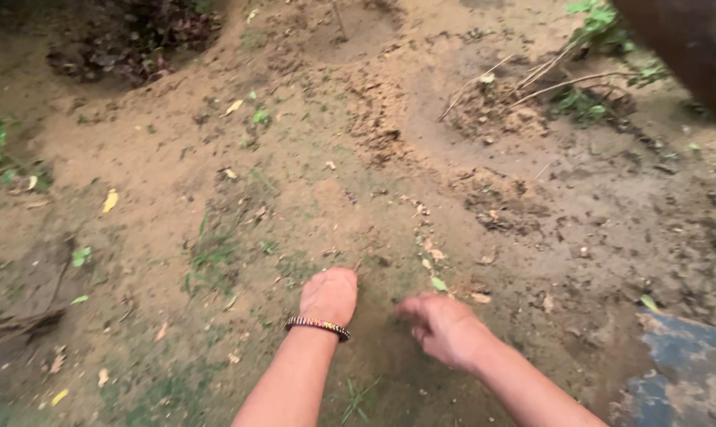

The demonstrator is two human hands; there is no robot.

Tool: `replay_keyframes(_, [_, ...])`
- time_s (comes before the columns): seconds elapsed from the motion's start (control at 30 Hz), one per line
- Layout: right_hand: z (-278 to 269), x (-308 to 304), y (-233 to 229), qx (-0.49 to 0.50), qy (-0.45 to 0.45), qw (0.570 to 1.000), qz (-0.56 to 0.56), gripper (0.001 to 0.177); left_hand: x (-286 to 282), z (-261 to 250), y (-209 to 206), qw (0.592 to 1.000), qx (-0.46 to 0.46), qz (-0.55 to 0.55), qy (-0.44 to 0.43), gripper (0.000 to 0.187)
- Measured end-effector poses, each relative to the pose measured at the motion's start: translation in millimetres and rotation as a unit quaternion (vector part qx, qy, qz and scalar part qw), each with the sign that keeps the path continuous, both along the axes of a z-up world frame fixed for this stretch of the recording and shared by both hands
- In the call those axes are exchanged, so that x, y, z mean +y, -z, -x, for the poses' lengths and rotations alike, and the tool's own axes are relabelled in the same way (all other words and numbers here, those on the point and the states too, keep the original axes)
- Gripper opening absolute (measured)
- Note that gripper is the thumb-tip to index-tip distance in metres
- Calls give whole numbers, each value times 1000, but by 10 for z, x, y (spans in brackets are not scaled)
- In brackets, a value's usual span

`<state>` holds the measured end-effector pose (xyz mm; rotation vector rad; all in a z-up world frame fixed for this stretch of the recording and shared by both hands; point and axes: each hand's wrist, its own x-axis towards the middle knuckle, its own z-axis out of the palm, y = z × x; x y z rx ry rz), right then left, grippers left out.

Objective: The person weeds a garden by pulling weeds from the soil by hand and using a hand tool to loosen the ground.

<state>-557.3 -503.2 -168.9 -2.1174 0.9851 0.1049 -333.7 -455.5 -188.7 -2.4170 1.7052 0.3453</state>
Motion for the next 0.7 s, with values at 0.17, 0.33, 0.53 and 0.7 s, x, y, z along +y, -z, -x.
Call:
replay_keyframes(0.17, [-227,548,-27,-90,-220,971,-19,52,342,-9,-517,987,149,23,-58,21])
replay_keyframes(0.33, [-496,978,28,-37,-236,969,66,25,1032,-96,-787,975,198,-17,-96,21])
replay_keyframes(0.53, [-601,1109,105,87,-238,954,160,14,1464,-47,-726,968,226,21,-106,19])
replay_keyframes(0.7, [-680,1135,25,152,-236,943,179,12,1545,19,-646,982,180,0,-49,19])
